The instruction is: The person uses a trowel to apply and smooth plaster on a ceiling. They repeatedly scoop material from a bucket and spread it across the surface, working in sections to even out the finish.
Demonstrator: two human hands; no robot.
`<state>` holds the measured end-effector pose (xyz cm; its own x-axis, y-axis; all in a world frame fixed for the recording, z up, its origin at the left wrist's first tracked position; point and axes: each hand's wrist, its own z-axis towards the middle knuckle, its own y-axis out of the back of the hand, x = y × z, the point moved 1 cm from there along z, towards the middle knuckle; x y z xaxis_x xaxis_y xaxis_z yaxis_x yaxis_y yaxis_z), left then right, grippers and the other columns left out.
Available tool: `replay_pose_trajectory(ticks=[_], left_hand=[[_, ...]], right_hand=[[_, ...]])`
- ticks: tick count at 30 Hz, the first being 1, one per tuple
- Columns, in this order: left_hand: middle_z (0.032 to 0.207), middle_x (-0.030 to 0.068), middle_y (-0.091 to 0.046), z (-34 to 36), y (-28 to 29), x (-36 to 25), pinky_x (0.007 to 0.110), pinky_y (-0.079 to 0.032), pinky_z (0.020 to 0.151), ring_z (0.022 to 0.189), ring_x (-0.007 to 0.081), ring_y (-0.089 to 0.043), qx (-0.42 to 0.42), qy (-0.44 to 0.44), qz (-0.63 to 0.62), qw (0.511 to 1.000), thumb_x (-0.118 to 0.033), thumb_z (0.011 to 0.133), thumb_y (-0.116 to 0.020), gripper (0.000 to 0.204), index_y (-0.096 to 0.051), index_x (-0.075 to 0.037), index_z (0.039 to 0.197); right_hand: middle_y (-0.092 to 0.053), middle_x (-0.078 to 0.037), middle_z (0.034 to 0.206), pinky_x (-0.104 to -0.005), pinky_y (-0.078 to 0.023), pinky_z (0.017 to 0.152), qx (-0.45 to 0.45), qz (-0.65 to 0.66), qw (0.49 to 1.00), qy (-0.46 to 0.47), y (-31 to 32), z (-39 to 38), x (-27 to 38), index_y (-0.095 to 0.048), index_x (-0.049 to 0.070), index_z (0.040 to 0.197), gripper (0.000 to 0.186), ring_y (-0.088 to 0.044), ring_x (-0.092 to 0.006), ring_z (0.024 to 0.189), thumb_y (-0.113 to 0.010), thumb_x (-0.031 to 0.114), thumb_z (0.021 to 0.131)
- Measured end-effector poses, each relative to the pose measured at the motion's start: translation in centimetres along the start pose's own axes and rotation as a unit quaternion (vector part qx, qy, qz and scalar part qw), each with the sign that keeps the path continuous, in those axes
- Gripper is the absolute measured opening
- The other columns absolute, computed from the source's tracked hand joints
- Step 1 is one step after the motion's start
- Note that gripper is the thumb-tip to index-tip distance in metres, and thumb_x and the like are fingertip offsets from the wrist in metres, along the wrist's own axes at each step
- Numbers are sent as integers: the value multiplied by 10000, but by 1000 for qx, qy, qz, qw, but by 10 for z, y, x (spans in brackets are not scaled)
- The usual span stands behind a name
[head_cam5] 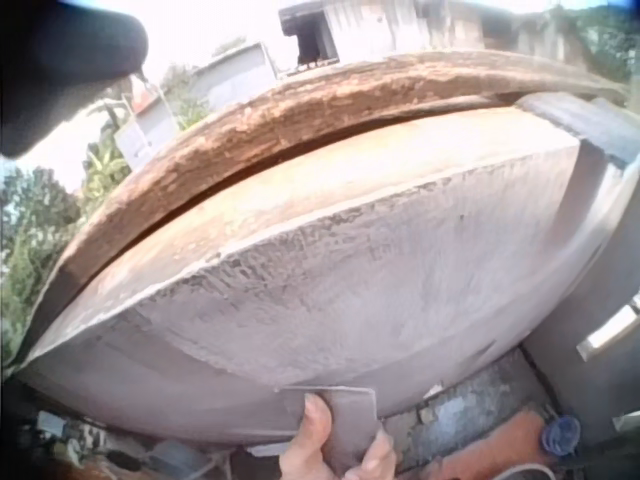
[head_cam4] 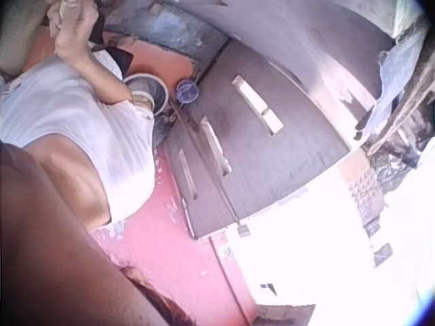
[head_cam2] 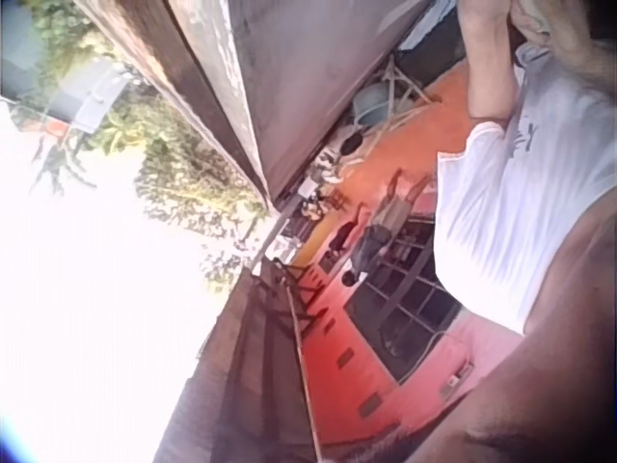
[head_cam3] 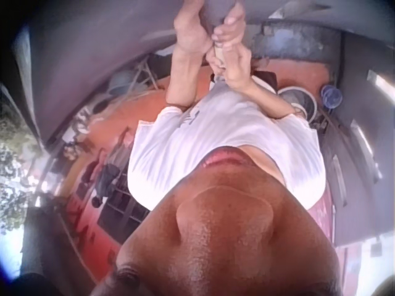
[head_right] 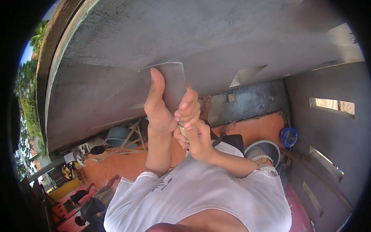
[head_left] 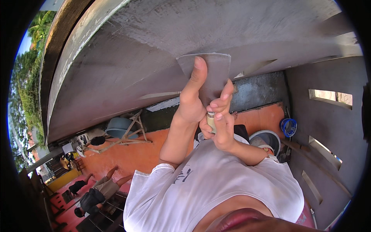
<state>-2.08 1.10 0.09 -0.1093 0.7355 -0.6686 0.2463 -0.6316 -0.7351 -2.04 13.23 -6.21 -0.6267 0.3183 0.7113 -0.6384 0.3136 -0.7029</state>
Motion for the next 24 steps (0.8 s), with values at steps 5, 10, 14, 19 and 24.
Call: replay_pose_trajectory(ticks=[5, 10, 14, 19, 24], left_hand=[[474, -10, -364, 3, 7, 12, 229, -315, 366, 378, 70, -309, -22, -6, 25, 999, -756, 882, -247, 814, -508, -21, 650], [470, -14, -361, 5, -2, 0, 228, -316, 362, 376, 69, -308, 22, -33, -22, 999, -753, 886, -241, 812, -503, -19, 656], [465, -18, -357, 5, 2, 10, 223, -295, 351, 371, 67, -311, -6, -10, -18, 1000, -748, 891, -236, 806, -490, -23, 645], [462, -19, -353, 5, -6, -4, 218, -277, 345, 361, 65, -298, 18, -37, -13, 999, -755, 885, -240, 808, -490, -25, 642], [469, -18, -365, 2, 5, 10, 221, -294, 350, 371, 66, -310, -21, 7, 6, 1000, -777, 867, -250, 816, -497, -29, 653]], right_hand=[[-481, -27, 657, -199, -267, 420, -24, -8, 1000, 15, 9, -1, -6, -493, -5, 1136, 344, -368, -42, 467, -340, 286, 1035], [-480, -29, 665, -199, -262, 423, 51, -12, 997, 56, 5, 12, 2, -489, -7, 1170, 349, -366, -44, 476, -347, 282, 1036], [-483, -30, 671, -200, -264, 424, -12, 23, 1000, -6, 10, -2, -3, -490, -11, 1159, 360, -361, -40, 478, -356, 298, 1035], [-484, -32, 679, -197, -276, 427, 35, 0, 999, 36, -2, 9, 5, -487, -16, 1110, 364, -361, -41, 479, -358, 316, 1034], [-479, -27, 674, -199, -282, 427, -18, 32, 999, -33, 5, -3, -5, -480, -10, 1066, 371, -363, -42, 476, -348, 335, 1034]])
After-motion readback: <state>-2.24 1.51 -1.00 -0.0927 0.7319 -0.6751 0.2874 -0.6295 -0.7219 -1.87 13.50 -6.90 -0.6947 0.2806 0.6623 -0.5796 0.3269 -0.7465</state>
